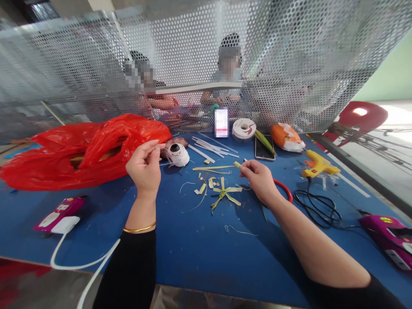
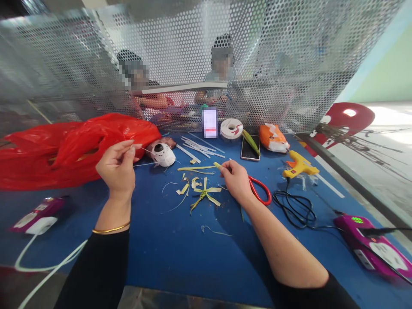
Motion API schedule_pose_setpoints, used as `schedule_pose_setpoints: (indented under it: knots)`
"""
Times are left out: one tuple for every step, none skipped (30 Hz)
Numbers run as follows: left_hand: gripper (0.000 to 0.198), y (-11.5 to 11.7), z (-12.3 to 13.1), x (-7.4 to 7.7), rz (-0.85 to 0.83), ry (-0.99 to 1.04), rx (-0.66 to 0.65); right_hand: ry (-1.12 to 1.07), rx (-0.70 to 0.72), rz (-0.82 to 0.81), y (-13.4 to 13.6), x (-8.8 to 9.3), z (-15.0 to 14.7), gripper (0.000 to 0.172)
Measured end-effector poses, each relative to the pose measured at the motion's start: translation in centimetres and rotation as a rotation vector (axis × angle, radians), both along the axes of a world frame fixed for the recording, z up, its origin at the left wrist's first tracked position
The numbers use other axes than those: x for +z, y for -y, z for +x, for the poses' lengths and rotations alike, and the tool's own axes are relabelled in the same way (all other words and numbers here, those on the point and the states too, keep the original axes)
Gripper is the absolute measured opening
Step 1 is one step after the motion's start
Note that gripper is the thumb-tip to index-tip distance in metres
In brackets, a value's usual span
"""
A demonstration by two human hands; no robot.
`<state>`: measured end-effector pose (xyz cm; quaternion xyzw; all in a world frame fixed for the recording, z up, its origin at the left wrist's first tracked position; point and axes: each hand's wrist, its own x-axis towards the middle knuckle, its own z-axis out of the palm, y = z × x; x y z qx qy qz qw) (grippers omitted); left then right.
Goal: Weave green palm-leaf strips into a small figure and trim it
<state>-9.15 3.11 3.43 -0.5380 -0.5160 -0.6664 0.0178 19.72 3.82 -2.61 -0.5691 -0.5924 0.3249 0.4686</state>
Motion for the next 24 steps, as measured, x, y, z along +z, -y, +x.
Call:
schedule_pose_setpoints:
  knots:
    - [0.022,0.1,0.1,0.1,-0.010,0.015,-0.017,0.000,0.000,-0.003,0.0,0.0,0.0,0.018]
    - [0.021,0.2,0.2,0.2,-0.021,0.034,-0.041,-0.001,0.000,-0.005,0.0,0.0,0.0,0.019]
    - [0.020,0.3,0.3,0.3,-0.035,0.051,-0.072,-0.003,0.001,-0.007,0.1,0.0,0.0,0.020]
    - [0.019,0.5,0.4,0.5,-0.054,0.063,-0.105,-0.006,0.005,-0.007,0.1,0.0,-0.1,0.020]
    - [0.018,0.9,0.6,0.7,-0.084,0.065,-0.141,-0.010,0.010,-0.007,0.1,0.1,-0.1,0.020]
    - [0.018,1.3,0.7,0.9,-0.127,0.057,-0.173,-0.014,0.017,-0.007,0.2,0.1,-0.2,0.021]
    - [0.018,1.8,0.8,1.2,-0.175,0.046,-0.196,-0.019,0.024,-0.008,0.2,0.2,-0.2,0.020]
    - [0.018,2.3,0.9,1.3,-0.225,0.037,-0.212,-0.024,0.032,-0.009,0.2,0.3,-0.3,0.020]
    - [0.018,3.0,1.0,1.4,-0.287,0.023,-0.225,-0.028,0.041,-0.009,0.3,0.4,-0.3,0.020]
    - [0.016,3.6,1.1,1.4,-0.345,0.010,-0.233,-0.032,0.050,-0.008,0.4,0.5,-0.4,0.020]
    - [0.015,4.3,1.1,1.2,-0.399,0.004,-0.242,-0.037,0.059,-0.006,0.6,0.7,-0.6,0.021]
    - [0.014,4.9,1.1,0.9,-0.441,0.014,-0.246,-0.042,0.072,-0.002,0.8,0.9,-0.7,0.021]
    - [0.014,5.6,1.2,0.4,-0.464,0.039,-0.242,-0.045,0.089,-0.001,1.1,1.0,-1.0,0.021]
    - [0.015,6.2,1.3,-0.2,-0.495,0.052,-0.245,-0.045,0.111,-0.004,1.5,1.2,-1.4,0.020]
    - [0.016,6.8,1.4,-0.9,-0.553,0.048,-0.258,-0.046,0.137,-0.006,2.0,1.3,-1.9,0.020]
    - [0.017,7.3,1.6,-1.7,-0.606,0.049,-0.277,-0.041,0.170,-0.012,2.6,1.3,-2.5,0.018]
    - [0.017,7.8,1.9,-2.4,-0.655,0.053,-0.306,-0.038,0.205,-0.018,3.2,1.3,-3.2,0.017]
    - [0.017,8.2,2.2,-3.1,-0.703,0.067,-0.349,-0.046,0.240,-0.017,4.0,1.3,-4.0,0.016]
    - [0.018,8.6,2.6,-3.7,-0.752,0.099,-0.401,-0.045,0.290,-0.029,4.8,1.2,-4.9,0.014]
    - [0.020,8.9,2.9,-4.2,-0.788,0.154,-0.450,-0.060,0.325,-0.043,5.6,1.0,-5.7,0.013]
    - [0.022,9.0,3.3,-4.5,-0.813,0.215,-0.484,-0.077,0.358,-0.064,6.3,0.9,-6.5,0.015]
    - [0.024,9.2,3.6,-4.7,-0.830,0.264,-0.513,-0.097,0.390,-0.076,6.9,0.7,-7.2,0.016]
    - [0.026,9.2,3.9,-4.7,-0.840,0.303,-0.529,-0.117,0.408,-0.083,7.5,0.6,-7.7,0.016]
    - [0.027,9.3,4.1,-4.7,-0.846,0.329,-0.542,-0.125,0.414,-0.083,7.8,0.4,-8.2,0.016]
